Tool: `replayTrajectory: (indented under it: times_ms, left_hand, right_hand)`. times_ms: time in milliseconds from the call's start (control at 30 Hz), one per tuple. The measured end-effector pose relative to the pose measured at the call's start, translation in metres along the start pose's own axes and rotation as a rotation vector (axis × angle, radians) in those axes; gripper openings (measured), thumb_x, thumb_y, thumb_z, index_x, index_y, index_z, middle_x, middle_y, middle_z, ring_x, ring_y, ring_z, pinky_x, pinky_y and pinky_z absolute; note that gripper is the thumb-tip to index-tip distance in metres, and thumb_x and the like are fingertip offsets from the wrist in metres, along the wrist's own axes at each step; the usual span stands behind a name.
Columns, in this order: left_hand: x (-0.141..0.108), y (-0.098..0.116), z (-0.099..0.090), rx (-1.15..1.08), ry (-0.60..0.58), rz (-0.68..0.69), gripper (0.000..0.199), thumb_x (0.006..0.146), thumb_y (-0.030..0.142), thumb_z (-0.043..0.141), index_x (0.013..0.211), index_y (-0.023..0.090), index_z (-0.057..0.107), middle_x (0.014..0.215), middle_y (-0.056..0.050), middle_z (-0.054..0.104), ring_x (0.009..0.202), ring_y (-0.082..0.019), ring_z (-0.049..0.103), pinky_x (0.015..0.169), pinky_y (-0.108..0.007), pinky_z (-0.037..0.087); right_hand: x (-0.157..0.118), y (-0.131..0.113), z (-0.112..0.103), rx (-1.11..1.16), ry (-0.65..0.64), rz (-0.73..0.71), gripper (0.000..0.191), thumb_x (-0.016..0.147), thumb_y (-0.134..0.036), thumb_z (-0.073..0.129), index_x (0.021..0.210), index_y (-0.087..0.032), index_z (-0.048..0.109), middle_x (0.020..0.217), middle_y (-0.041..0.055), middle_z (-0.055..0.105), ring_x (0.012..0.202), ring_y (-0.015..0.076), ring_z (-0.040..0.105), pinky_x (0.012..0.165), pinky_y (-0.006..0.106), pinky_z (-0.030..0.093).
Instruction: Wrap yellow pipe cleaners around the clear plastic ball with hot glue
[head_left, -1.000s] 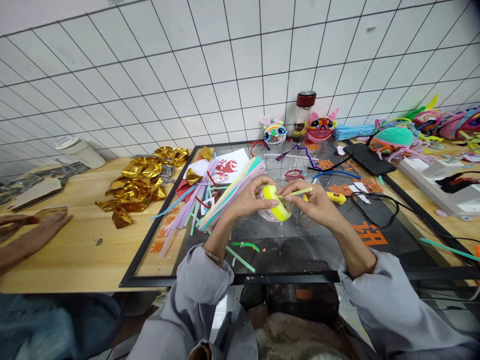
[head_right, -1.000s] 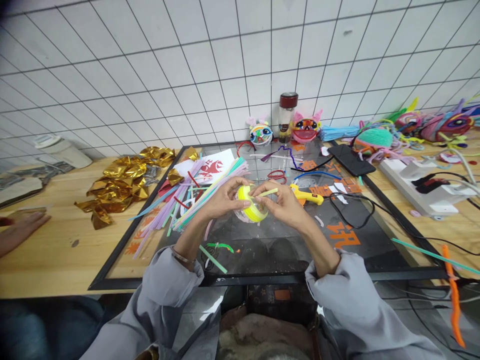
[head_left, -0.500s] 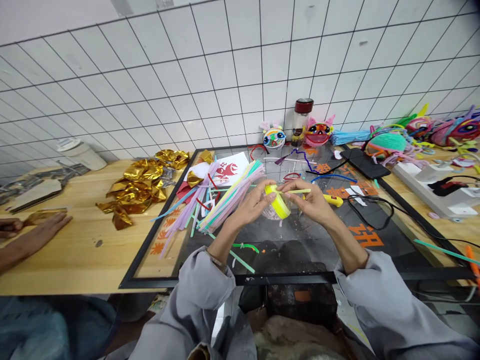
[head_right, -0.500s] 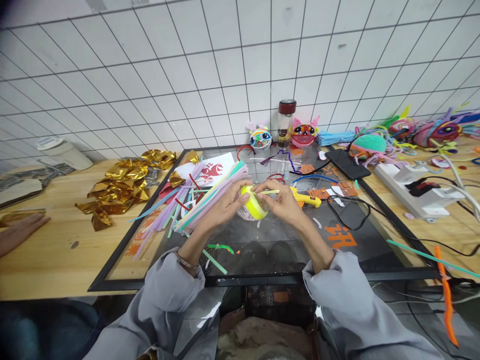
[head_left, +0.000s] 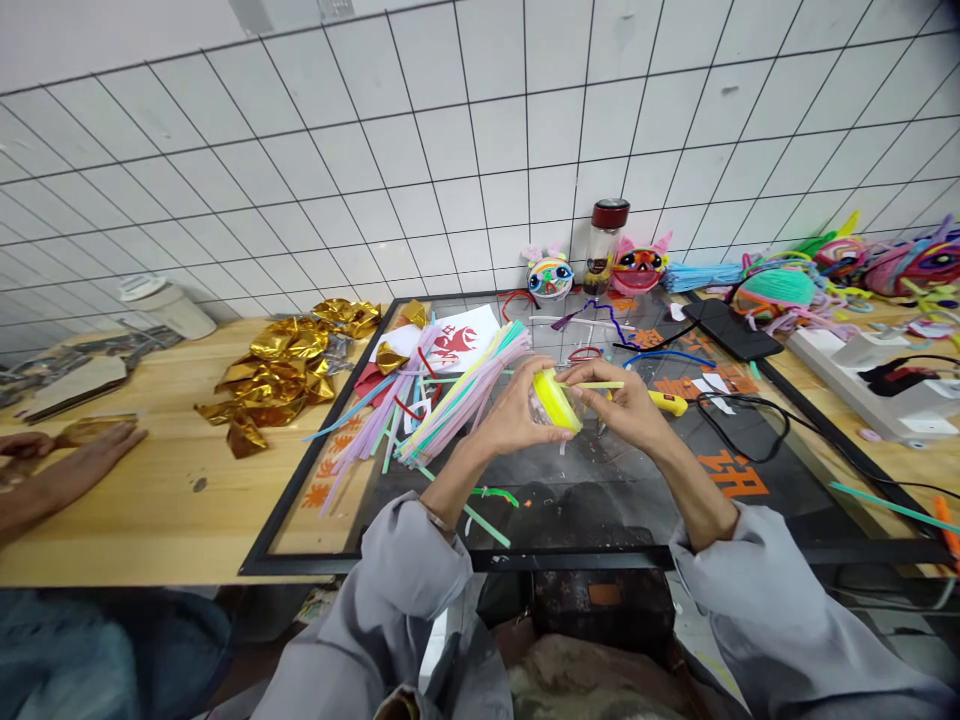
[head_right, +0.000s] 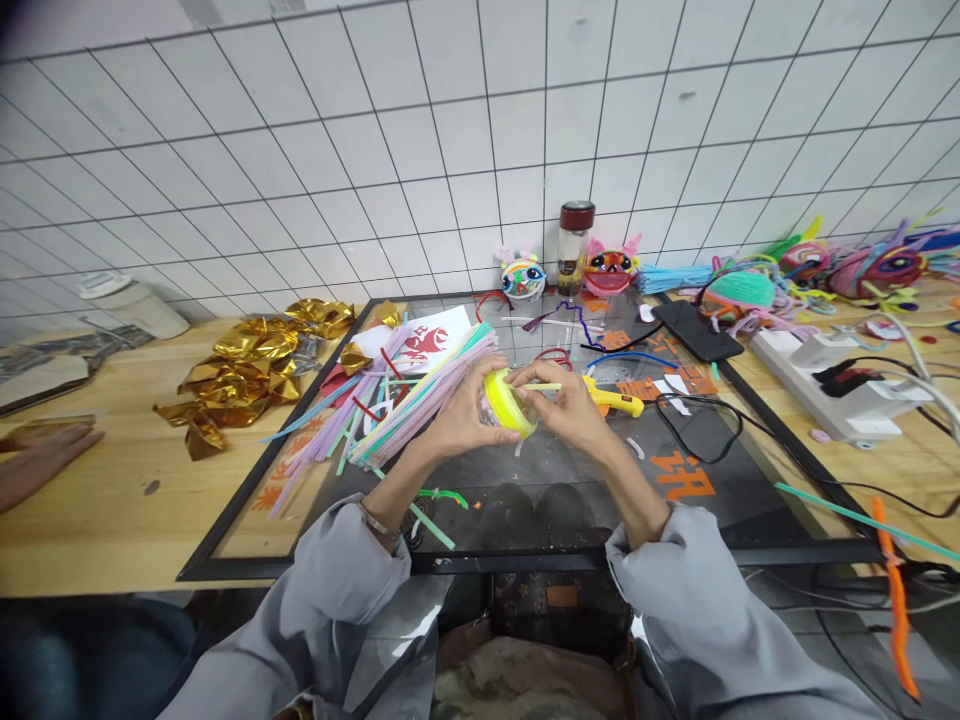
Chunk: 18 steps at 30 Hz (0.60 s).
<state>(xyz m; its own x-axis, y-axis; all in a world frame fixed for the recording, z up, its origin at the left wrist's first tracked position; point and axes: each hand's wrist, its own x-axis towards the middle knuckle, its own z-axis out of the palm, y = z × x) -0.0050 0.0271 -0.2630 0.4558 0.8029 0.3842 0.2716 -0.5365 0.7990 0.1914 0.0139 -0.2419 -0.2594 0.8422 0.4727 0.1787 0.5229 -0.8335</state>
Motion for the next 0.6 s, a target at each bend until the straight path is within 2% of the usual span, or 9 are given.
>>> replayTrajectory:
  times_ms: [233,367,600]
  left_hand:
    - [-0.0006,0.0001,-0.0002,0.012,-0.010,-0.049,0.094,0.055,0.044,0.090,0.135,0.021,0.044,0.138,-0.013,0.053,0.133,-0.034,0.049,0.113,-0.046,0.039]
    - [-0.0003,0.0014,0.0004,0.026,0.000,-0.060,0.092,0.054,0.042,0.090,0.132,0.018,0.046,0.136,-0.014,0.055,0.131,-0.034,0.051,0.112,-0.047,0.039]
    - [0.0008,0.0024,0.0020,0.010,0.017,-0.051,0.089,0.053,0.039,0.090,0.129,0.020,0.049,0.138,-0.013,0.055,0.131,-0.033,0.052,0.114,-0.047,0.039]
  right_hand:
    - [-0.0005,-0.0010,0.0009,0.010,0.005,-0.012,0.028,0.085,-0.049,0.068,0.083,-0.021,0.071,0.095,0.0066,0.076,0.095,0.0222,0.069,0.088,0.038,0.053]
    - [-0.0012,0.0004,0.0000,0.009,0.006,0.002,0.026,0.084,-0.047,0.070,0.085,-0.021,0.071,0.098,0.0067,0.076,0.098,0.0229,0.069,0.089,0.039,0.052]
    - [-0.0020,-0.0006,-0.0007,-0.024,0.008,-0.023,0.022,0.086,-0.044,0.068,0.086,-0.022,0.072,0.095,0.0066,0.076,0.093,0.0231,0.070,0.084,0.038,0.053]
